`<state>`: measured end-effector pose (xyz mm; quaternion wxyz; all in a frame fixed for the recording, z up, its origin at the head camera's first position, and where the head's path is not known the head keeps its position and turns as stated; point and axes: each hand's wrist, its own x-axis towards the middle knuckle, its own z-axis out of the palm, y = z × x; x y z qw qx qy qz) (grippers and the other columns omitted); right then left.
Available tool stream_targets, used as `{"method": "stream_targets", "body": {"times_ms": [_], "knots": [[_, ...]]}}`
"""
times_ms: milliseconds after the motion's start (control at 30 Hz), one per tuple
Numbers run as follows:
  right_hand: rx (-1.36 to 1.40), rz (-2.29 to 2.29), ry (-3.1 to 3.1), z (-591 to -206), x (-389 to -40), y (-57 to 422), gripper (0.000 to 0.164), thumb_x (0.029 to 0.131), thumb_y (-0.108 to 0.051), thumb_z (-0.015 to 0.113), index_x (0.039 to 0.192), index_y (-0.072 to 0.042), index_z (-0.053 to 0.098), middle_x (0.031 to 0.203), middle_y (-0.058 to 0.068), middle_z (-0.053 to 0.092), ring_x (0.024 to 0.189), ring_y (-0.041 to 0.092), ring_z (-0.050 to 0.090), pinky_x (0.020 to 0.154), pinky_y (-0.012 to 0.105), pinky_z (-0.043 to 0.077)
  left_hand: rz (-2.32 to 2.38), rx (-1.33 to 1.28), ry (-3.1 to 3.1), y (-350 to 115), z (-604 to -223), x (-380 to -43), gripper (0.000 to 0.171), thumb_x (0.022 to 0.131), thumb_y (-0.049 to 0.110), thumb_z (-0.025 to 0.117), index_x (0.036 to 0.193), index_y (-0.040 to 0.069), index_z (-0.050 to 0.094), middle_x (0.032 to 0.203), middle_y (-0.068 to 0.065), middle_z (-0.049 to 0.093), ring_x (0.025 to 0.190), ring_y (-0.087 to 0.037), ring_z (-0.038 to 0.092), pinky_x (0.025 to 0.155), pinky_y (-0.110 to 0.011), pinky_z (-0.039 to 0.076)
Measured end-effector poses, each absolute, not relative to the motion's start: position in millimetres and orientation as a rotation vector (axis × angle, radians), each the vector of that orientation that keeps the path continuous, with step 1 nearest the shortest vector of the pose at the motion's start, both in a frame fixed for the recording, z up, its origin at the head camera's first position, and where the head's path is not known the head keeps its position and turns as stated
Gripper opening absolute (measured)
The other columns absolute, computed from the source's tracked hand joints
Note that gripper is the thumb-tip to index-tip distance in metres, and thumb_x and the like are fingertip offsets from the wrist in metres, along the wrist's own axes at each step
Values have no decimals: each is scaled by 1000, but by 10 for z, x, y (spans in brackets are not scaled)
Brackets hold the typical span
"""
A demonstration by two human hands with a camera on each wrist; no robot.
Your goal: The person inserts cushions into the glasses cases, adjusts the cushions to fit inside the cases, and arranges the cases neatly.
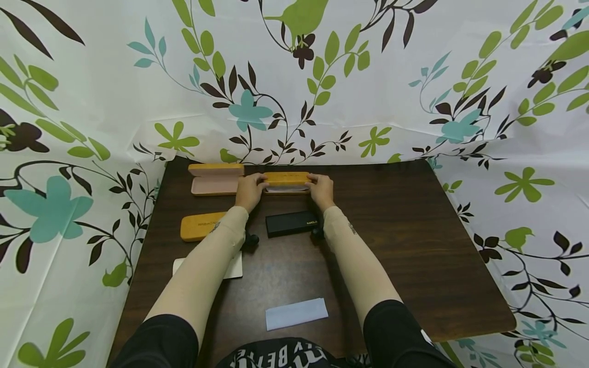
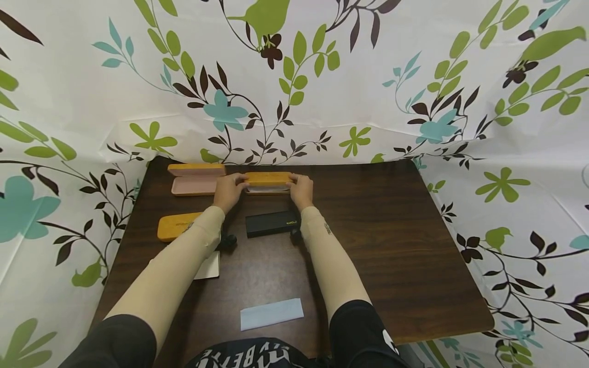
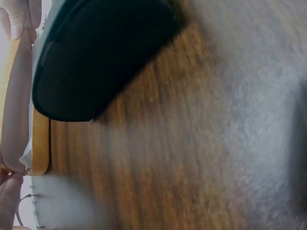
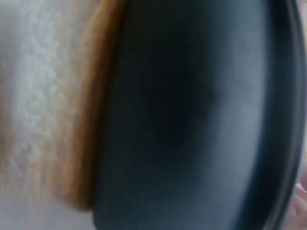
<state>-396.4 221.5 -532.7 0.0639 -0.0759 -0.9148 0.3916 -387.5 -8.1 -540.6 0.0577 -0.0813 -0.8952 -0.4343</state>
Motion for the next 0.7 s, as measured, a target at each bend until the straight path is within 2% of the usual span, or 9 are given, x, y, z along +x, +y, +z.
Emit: {"method": "stream_targets", "body": {"times_ms": [233, 700], "knots": [[-231, 1201, -2746, -5333, -3951, 2214, 33, 84, -16, 75, 116, -8, 71, 123, 8, 66, 115, 22, 61, 99, 31, 47, -1362, -226, -2699, -83, -5421, -3860, 27, 90, 18, 68, 114, 6, 70, 113, -11, 70, 102, -26, 66, 89, -41, 53], [-237, 1217, -2754, -5381, -3919, 2222, 33, 86, -13, 74, 118, -7, 70, 125, 9, 65, 116, 21, 61, 98, 32, 48, -1253, -254, -2748, -70, -5460, -3825, 20, 89, 18, 70, 105, 6, 71, 104, -10, 72, 98, -27, 66, 86, -41, 53]]}}
